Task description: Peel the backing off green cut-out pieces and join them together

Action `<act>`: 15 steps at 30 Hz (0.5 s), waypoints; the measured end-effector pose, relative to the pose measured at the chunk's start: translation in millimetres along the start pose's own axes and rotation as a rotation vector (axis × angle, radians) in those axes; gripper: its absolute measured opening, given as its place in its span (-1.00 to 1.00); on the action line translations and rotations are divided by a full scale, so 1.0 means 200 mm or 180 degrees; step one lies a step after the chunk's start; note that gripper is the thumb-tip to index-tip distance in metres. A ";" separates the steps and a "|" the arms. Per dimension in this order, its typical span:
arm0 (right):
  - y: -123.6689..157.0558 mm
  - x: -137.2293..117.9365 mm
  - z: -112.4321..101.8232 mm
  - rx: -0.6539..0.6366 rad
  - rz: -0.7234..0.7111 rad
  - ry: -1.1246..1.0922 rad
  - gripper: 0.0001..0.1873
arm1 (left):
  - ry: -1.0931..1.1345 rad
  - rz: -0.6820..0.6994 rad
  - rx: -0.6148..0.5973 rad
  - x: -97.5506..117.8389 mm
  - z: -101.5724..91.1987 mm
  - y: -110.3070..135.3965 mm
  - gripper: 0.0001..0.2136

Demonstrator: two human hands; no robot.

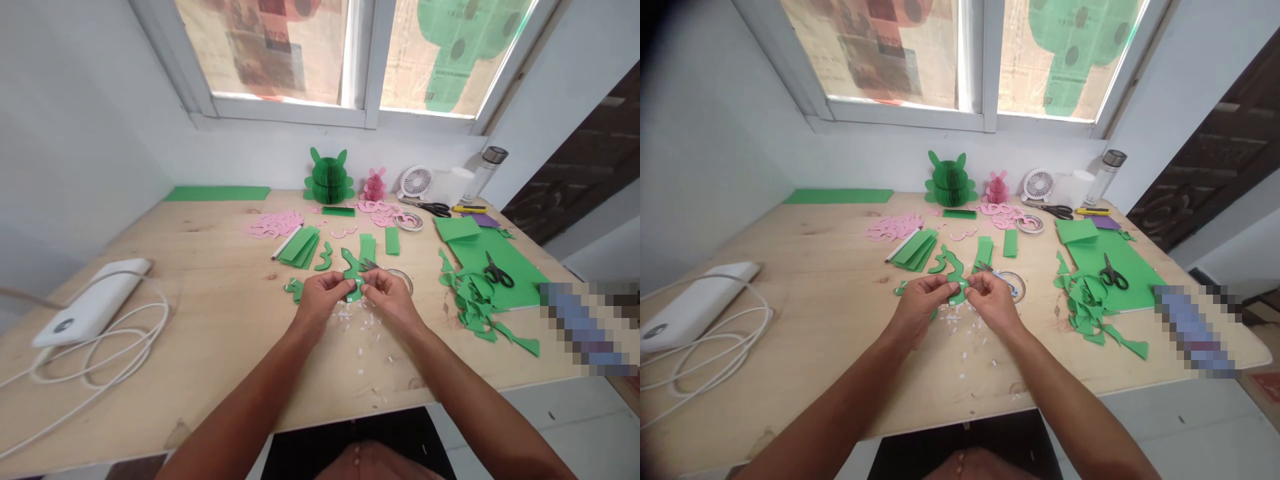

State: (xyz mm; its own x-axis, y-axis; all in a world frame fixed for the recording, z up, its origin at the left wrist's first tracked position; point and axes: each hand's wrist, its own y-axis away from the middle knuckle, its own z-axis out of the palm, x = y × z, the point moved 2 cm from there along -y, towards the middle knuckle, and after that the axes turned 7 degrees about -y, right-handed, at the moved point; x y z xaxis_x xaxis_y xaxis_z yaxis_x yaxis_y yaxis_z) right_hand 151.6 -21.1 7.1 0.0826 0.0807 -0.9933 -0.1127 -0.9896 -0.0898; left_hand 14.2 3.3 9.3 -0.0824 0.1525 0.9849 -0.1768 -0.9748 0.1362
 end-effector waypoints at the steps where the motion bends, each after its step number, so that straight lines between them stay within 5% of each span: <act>1: 0.00 -0.01 0.00 0.0121 -0.0174 0.0178 -0.85 | -0.0077 0.0096 0.0092 0.00 0.00 0.00 -0.80; 4: 0.03 -0.05 -0.01 0.0531 -0.0816 0.0706 -0.90 | -0.0323 0.0366 0.0286 -0.01 -0.01 0.00 -0.82; 7: 0.04 -0.07 0.00 0.0372 -0.1083 0.0932 -0.91 | -0.0600 0.0646 0.0286 -0.01 -0.01 0.01 -0.86; 15: 0.03 -0.05 0.02 0.0321 -0.0771 0.0733 -0.89 | -0.0964 0.0924 0.0199 -0.01 0.00 0.03 -0.89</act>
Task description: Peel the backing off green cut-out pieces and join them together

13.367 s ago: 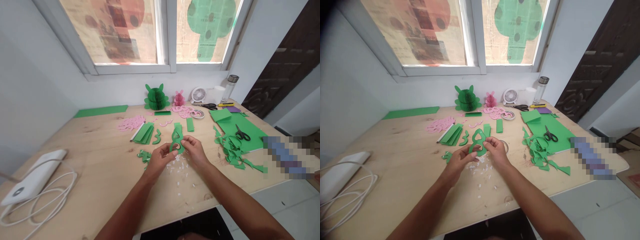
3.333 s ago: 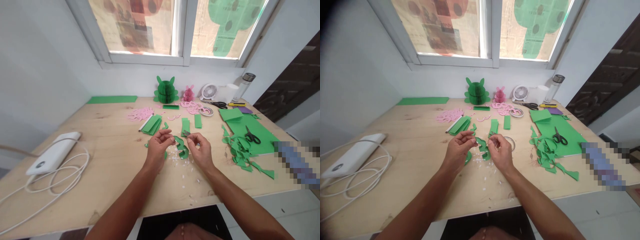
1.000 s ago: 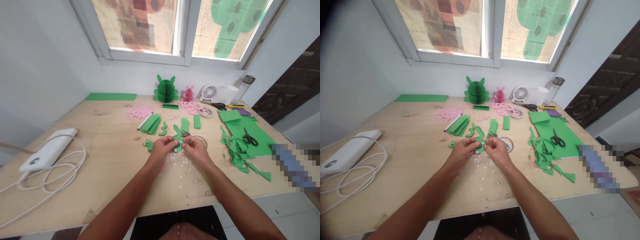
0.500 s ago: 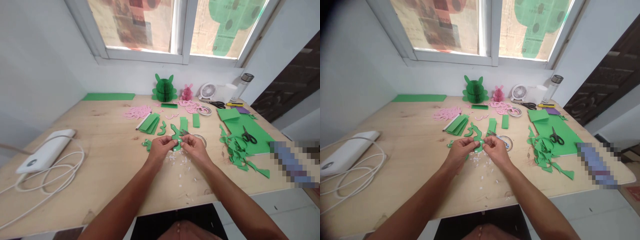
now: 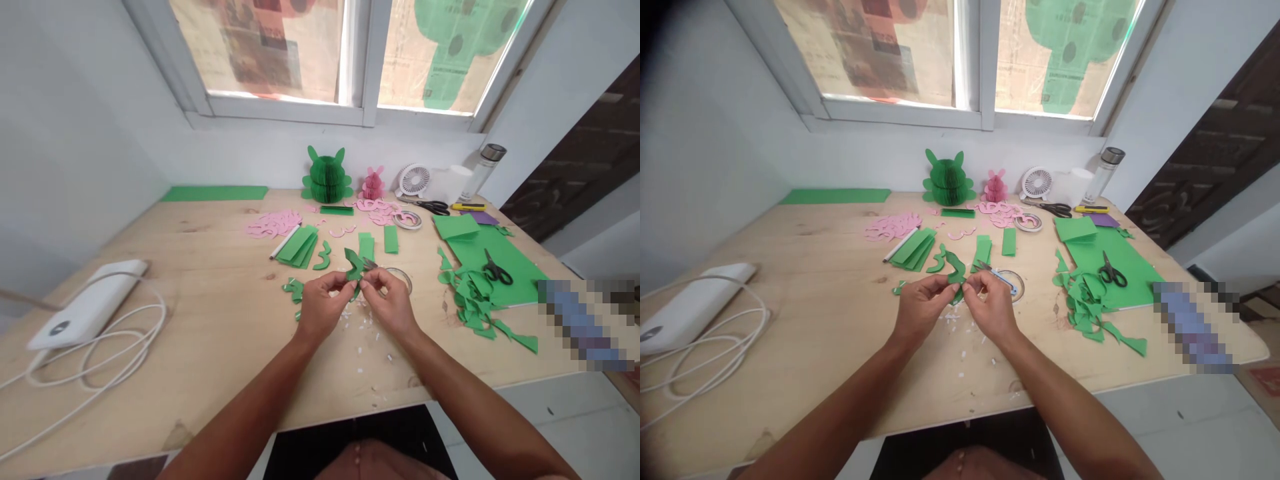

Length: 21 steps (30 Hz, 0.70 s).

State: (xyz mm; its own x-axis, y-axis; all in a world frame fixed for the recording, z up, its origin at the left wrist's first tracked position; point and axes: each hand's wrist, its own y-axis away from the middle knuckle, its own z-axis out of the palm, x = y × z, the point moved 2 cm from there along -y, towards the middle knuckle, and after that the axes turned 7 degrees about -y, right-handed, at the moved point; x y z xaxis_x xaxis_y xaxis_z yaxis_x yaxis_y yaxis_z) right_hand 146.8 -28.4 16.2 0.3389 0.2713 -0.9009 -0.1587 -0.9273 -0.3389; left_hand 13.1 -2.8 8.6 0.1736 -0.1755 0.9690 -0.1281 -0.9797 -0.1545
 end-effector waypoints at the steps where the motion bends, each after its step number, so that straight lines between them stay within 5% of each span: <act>1: 0.00 0.00 0.00 0.0022 0.0057 -0.0039 -0.88 | -0.0034 0.0030 0.0001 0.00 0.00 0.00 -0.89; 21: -0.01 0.01 0.01 0.0068 0.0373 -0.0194 -0.86 | -0.0105 0.0087 0.0010 -0.01 0.01 0.01 -0.88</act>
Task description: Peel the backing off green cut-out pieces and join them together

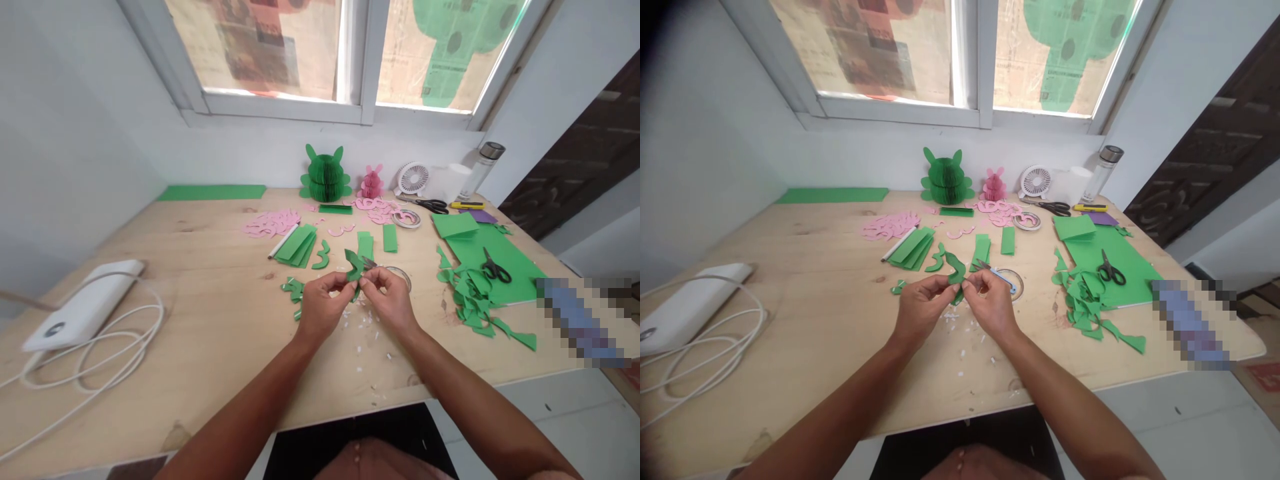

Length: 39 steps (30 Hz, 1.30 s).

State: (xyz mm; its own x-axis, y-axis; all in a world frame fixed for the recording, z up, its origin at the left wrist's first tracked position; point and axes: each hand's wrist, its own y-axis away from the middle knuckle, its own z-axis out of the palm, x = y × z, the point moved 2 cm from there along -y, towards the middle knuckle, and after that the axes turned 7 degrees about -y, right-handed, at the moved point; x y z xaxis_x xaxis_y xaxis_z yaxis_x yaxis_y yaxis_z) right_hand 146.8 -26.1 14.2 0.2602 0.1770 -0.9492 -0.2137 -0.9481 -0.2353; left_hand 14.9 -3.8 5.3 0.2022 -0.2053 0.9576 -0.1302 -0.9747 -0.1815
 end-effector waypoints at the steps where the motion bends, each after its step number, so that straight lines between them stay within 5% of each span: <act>1: 0.00 0.00 0.00 0.0003 0.0012 -0.0004 -0.86 | -0.0006 -0.0003 -0.0001 0.00 0.00 0.00 -0.88; 20: 0.00 0.00 0.00 -0.0011 -0.0534 0.0333 -0.94 | 0.0616 -0.0541 0.0070 0.00 0.01 -0.02 -0.85; 39: 0.00 0.01 -0.01 0.0009 -0.0316 0.0354 -0.88 | 0.0388 -0.0306 -0.0236 -0.03 0.00 -0.02 -0.86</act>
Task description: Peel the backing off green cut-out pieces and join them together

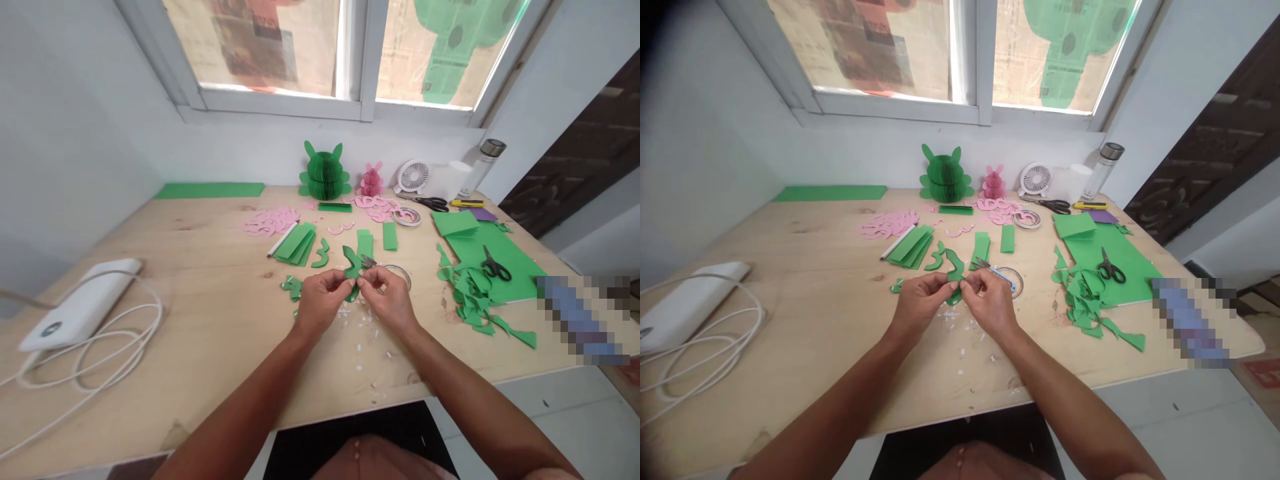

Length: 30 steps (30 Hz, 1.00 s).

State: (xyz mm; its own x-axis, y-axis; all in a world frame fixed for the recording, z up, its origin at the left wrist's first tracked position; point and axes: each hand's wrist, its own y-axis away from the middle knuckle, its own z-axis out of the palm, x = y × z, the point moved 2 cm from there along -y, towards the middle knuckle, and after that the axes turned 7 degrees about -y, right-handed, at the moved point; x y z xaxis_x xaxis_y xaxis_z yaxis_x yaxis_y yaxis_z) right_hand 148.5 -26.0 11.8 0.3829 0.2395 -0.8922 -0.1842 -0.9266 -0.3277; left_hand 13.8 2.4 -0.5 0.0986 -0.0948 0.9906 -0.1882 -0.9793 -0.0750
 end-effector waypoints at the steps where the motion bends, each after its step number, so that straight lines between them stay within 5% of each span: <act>1: 0.00 0.00 0.00 -0.0004 0.0005 -0.0009 -0.88 | -0.0018 0.0005 -0.0011 0.00 0.00 0.00 -0.86; 30: 0.00 0.00 0.00 -0.0046 -0.0156 0.0172 -0.90 | 0.0164 -0.0240 0.0051 0.01 0.00 0.00 -0.84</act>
State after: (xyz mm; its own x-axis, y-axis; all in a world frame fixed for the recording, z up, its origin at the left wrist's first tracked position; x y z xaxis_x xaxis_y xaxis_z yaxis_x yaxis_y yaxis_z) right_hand 148.7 -25.8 11.7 0.4396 0.2691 -0.8569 -0.1510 -0.9183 -0.3658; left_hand 15.1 2.7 1.5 0.0614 -0.0118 0.9980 -0.1664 -0.9861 -0.0014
